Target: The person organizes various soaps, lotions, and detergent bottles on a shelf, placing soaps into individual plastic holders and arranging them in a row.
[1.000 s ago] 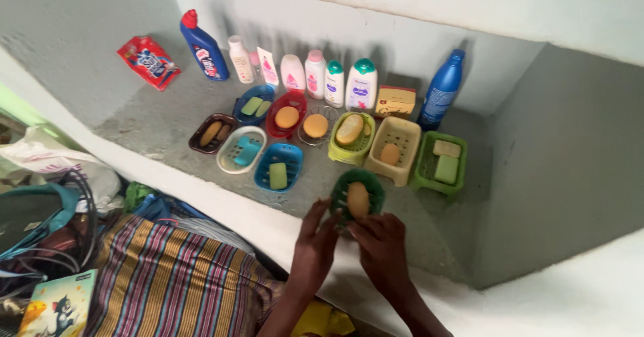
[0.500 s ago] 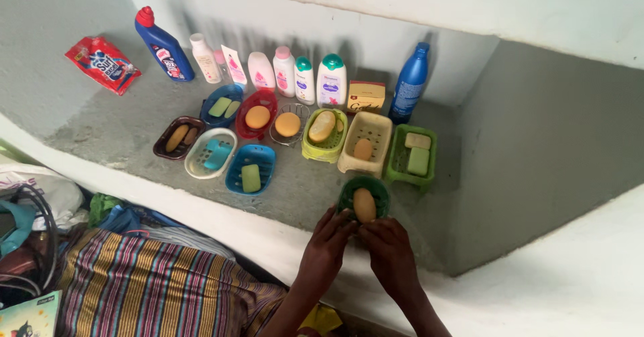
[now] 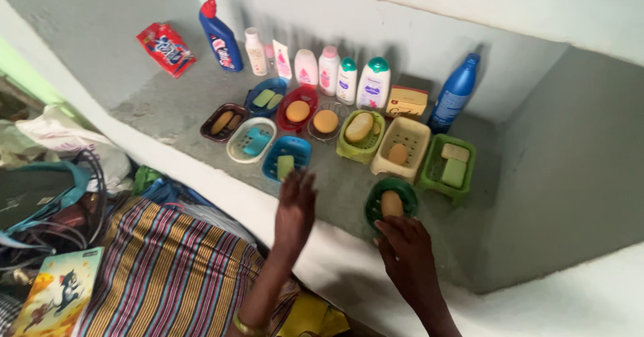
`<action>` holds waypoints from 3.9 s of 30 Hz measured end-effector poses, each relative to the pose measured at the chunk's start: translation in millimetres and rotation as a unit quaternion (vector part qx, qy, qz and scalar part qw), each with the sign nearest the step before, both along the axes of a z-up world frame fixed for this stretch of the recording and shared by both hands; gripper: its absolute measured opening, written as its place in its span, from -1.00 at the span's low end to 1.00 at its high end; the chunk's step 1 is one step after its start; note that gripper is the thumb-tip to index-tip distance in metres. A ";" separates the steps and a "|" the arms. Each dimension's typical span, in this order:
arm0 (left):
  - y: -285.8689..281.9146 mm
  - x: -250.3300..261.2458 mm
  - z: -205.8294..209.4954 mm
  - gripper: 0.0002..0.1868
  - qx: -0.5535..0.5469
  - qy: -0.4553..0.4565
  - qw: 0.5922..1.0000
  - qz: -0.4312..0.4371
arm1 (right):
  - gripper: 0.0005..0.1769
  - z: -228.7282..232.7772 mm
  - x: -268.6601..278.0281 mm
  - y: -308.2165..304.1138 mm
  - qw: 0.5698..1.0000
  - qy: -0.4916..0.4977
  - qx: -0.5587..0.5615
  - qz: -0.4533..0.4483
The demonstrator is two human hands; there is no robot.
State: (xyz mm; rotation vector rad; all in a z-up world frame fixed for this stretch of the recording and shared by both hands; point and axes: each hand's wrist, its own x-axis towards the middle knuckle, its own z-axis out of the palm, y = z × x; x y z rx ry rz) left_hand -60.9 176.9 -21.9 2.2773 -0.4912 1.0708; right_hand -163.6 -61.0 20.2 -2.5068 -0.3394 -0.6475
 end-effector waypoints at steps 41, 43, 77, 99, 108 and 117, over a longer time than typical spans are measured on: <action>-65.1 -33.4 1.5 -0.66 0.028 0.022 0.997 -0.072 | -0.74 -13.5 13.6 -2.4 0.999 0.021 0.001 0.026; -65.1 -32.7 0.5 -0.65 0.030 0.025 0.996 -0.075 | -0.74 -14.6 13.1 -3.6 0.999 0.007 0.002 0.031; 146.7 78.0 -7.9 -0.70 0.110 0.014 0.990 0.090 | -0.64 18.4 84.0 166.9 0.987 -0.093 -0.023 0.132; 47.5 15.7 -11.3 -0.69 -0.008 -0.046 0.998 -0.030 | -0.58 -22.5 56.9 97.4 0.995 -0.038 -0.085 -0.022; 42.0 16.6 -2.9 -0.67 -0.009 -0.037 0.996 -0.076 | -0.69 -29.3 64.4 98.6 0.994 -0.054 -0.078 -0.055; 47.0 18.2 -1.9 -0.61 0.037 -0.021 0.995 -0.087 | -0.69 -28.9 65.4 103.3 0.994 -0.057 -0.078 -0.054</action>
